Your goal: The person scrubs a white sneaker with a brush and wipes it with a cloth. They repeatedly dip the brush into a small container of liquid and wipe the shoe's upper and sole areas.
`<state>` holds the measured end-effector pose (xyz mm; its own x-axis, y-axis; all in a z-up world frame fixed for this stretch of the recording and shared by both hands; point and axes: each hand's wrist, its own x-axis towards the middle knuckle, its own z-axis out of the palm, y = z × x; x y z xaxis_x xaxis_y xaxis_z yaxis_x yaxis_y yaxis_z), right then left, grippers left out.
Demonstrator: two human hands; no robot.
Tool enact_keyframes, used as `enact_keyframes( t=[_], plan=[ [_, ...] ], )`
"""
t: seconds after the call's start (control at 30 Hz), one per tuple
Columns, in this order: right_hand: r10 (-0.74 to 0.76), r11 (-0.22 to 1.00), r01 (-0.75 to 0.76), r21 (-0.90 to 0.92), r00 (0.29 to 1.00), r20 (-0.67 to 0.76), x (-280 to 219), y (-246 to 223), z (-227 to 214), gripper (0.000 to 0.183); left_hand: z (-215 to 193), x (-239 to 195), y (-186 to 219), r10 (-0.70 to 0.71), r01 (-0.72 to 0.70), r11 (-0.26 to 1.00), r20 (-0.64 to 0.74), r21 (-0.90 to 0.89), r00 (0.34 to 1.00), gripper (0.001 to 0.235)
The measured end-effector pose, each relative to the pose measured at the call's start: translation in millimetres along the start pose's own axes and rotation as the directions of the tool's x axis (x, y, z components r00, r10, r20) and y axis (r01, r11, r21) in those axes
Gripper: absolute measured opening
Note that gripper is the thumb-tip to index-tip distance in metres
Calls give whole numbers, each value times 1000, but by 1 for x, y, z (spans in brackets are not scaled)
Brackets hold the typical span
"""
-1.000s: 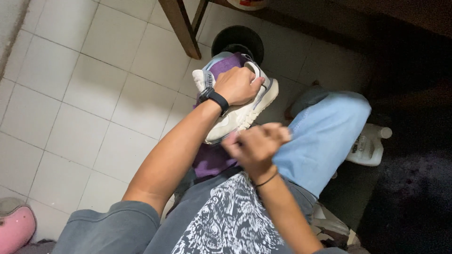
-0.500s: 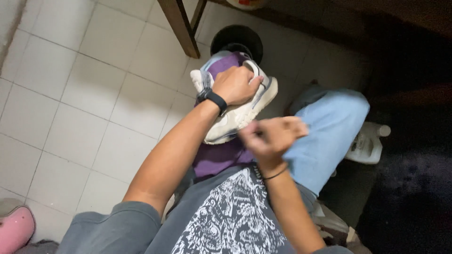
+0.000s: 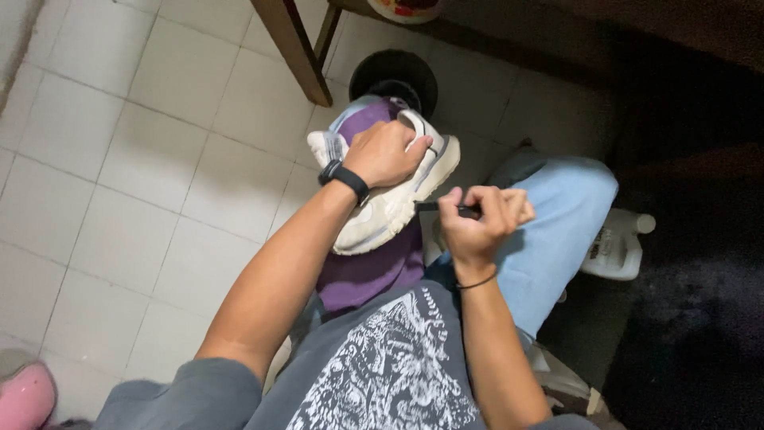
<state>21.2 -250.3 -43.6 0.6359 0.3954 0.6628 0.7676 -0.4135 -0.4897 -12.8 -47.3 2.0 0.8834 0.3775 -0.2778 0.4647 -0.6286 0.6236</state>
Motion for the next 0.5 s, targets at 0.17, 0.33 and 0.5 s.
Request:
enact_keyframes(
  t=[0.17,0.33,0.5],
  plan=[
    [-5,990,0,140,999,38,-2,-26,1,31,-15,-5,2,-29,29,999,39,-15,999,51],
    [60,992,-58,113,998,-17,3,-32,6,29,-9,-2,-4,-41,43,999,48,-27,998,52],
    [152,984,-148,100,988,-33,-8,10,26,28,-5,2,-13,-58,63,996,67,-64,996,53]
  ],
)
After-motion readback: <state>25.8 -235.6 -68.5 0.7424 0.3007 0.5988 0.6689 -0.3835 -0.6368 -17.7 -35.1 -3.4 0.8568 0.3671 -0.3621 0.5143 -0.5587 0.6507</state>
